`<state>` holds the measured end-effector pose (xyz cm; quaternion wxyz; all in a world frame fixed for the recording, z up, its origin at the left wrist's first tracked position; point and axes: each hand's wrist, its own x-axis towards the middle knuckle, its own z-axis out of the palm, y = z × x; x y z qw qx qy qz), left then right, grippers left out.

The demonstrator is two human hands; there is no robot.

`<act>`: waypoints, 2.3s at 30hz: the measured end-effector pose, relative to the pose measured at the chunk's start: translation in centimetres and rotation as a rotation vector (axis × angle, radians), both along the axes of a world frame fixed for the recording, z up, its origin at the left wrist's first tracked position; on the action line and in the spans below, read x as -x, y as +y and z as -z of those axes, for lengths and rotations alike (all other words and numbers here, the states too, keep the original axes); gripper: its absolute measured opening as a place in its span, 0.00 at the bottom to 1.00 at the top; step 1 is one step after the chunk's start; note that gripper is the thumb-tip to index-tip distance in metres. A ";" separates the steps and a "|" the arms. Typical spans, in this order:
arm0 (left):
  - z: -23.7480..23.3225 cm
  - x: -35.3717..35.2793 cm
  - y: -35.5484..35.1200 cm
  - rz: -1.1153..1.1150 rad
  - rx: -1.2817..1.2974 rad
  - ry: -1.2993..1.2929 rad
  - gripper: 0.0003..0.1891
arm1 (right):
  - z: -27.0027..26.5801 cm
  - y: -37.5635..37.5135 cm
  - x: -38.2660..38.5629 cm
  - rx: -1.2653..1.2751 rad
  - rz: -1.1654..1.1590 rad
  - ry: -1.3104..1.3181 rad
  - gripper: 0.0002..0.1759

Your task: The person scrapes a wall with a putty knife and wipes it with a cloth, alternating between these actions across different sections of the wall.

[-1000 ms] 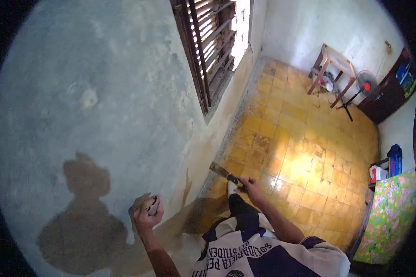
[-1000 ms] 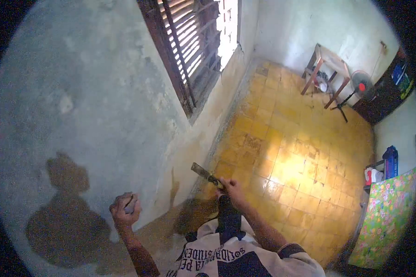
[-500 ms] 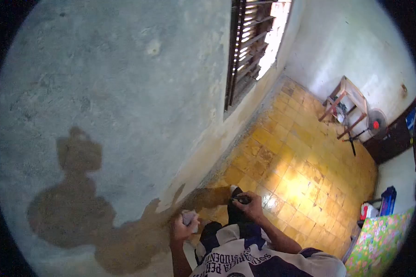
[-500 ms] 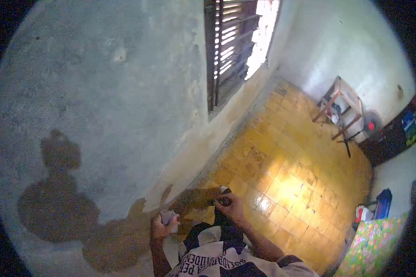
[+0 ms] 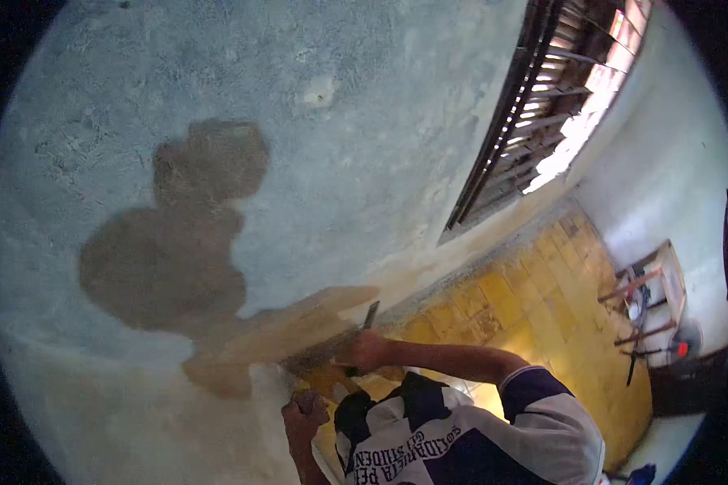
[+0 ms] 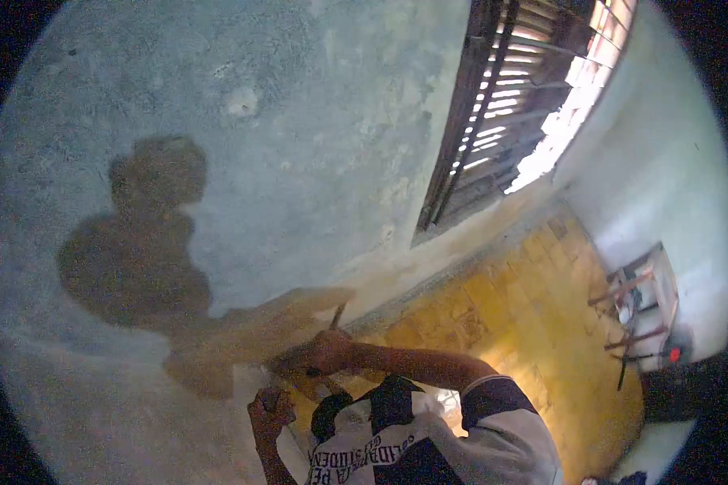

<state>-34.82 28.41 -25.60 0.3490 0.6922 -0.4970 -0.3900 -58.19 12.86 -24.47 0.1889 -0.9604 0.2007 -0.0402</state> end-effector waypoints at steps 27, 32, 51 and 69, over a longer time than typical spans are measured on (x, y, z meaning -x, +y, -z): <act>0.4 4.7 6.3 -0.183 0.055 0.090 0.14 | 13.1 1.0 7.1 -0.022 -0.042 -0.322 0.25; -2.1 0.9 2.4 -0.039 -0.036 -0.002 0.16 | 12.5 3.3 10.6 0.111 0.504 -0.457 0.25; -5.2 -3.6 -13.7 0.369 0.780 0.079 0.05 | 15.2 16.0 7.4 -1.173 1.540 -1.646 0.13; -11.3 -0.6 -27.5 0.613 1.340 -0.727 0.10 | 8.6 -2.3 4.4 -1.280 1.122 -1.568 0.44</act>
